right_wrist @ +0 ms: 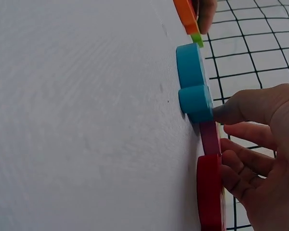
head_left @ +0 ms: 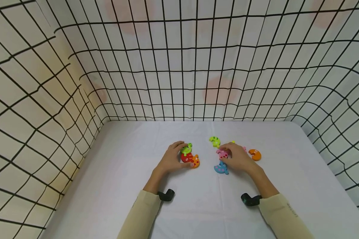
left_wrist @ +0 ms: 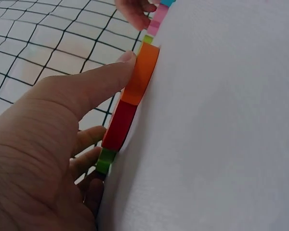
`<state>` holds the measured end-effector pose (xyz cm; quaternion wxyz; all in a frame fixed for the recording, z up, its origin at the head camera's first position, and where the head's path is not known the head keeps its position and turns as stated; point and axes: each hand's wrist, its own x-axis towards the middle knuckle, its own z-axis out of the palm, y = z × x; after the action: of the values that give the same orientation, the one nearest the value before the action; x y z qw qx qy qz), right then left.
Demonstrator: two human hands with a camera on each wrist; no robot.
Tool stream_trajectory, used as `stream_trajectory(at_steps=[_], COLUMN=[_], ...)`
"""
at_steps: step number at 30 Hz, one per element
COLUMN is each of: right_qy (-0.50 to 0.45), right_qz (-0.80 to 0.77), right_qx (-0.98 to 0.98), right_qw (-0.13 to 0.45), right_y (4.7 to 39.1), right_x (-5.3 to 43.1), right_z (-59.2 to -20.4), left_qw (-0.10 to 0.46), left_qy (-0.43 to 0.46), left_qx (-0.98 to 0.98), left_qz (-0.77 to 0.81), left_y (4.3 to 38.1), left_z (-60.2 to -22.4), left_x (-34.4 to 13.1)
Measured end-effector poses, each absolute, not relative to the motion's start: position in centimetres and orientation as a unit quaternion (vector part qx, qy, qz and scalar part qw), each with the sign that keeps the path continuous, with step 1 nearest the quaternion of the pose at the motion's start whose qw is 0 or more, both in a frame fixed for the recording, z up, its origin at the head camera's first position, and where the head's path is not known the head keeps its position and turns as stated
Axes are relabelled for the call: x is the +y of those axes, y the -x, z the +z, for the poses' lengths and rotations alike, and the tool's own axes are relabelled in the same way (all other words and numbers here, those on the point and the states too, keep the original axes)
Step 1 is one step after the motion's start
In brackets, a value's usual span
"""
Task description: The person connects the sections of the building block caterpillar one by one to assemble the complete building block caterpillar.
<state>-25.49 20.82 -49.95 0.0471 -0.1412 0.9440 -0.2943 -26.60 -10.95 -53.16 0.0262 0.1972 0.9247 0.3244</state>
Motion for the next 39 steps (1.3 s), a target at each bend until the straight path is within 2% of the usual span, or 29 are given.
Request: stream_trajectory(at_steps=[5,14,27,39], right_qy=[0.154,0.151,0.128,0.185], right_qz=[-0.28,-0.284,-0.305,-0.33], right_qx=[0.947,0.946,0.943,0.925], right_qw=[0.041,0.025,0.023,0.024], right_y=[25.3,24.9,24.7,24.8], right_x=[21.1,21.0,20.2,17.9], right_z=[-49.9,-50.2,-49.7,-49.6], left_qw=[0.046,0.033,0.045,0.051], left_qy=[-0.204,-0.218,-0.219,-0.22], left_qx=[0.917,0.917,0.915,0.913], left_qz=[0.341,0.332,0.335,0.34], left_y=[26.5,26.4,26.3,26.5], left_z=[-52.8,-52.7,-52.5,-52.6], left_x=[-11.2,-11.0,-11.5,-11.5])
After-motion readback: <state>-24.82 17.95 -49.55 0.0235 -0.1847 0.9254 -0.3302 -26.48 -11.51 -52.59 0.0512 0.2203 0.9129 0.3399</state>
